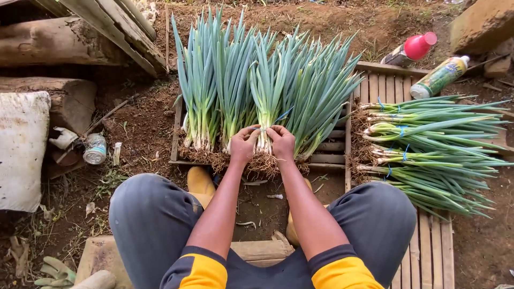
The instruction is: Gathering harvested scallions and tying them into uniform bunches using plastic string.
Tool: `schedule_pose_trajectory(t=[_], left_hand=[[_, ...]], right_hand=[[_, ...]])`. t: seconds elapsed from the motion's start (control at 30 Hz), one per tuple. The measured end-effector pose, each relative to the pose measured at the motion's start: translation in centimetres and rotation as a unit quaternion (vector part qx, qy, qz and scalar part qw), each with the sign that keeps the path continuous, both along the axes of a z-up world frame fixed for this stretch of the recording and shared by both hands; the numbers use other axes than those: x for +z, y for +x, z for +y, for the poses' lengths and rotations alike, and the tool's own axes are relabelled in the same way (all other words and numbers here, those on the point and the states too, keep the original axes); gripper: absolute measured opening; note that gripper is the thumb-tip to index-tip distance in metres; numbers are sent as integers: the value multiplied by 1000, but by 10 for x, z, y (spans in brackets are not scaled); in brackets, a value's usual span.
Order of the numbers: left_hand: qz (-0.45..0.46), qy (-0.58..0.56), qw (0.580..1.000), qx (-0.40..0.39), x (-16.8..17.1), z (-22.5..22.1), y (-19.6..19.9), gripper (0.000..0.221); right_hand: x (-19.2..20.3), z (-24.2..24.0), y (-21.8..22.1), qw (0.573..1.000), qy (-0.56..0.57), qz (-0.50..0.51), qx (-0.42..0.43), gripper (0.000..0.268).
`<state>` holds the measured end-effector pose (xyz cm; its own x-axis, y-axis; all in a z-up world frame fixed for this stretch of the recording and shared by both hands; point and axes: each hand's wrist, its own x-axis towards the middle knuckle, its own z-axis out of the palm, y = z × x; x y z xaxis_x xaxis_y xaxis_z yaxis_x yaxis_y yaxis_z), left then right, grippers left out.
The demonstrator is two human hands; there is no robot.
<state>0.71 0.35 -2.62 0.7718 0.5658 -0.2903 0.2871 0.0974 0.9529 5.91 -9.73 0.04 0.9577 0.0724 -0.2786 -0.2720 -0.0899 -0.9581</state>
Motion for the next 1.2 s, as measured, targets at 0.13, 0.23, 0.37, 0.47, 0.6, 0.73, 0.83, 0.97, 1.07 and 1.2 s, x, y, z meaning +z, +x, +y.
schedule_pose_trajectory(t=[0.13,0.23,0.37,0.47,0.6,0.73,0.83,0.97,1.07,1.2], left_hand=[[40,32,999,-6,-8,-1,-2,13],[57,50,997,-8,-13,3,0,15],[66,46,997,-1,-21,4,-2,14],[87,63,994,2,-28,7,-1,14],[84,22,996,35,-10,6,-4,15],[111,77,991,14,-9,5,-7,16],[132,101,986,-15,-20,4,-8,13],[141,199,967,-71,-21,3,-12,11],[106,315,939,-87,-13,0,-11,10],[68,425,898,-85,-6,-4,-10,8]], right_hand=[[-17,-3,5,1000,-21,-11,6,12],[-41,-2,17,998,-39,-40,16,7],[-60,-3,12,994,-66,-73,38,6],[-45,-2,9,993,-56,-94,43,7],[-33,2,10,991,-58,-103,64,7],[-51,-2,13,987,-113,-80,76,6],[-62,-7,13,969,-215,-56,107,6],[-67,-8,12,957,-257,-5,133,10],[-88,-8,17,946,-290,5,148,11],[-81,-2,16,932,-316,2,176,14]])
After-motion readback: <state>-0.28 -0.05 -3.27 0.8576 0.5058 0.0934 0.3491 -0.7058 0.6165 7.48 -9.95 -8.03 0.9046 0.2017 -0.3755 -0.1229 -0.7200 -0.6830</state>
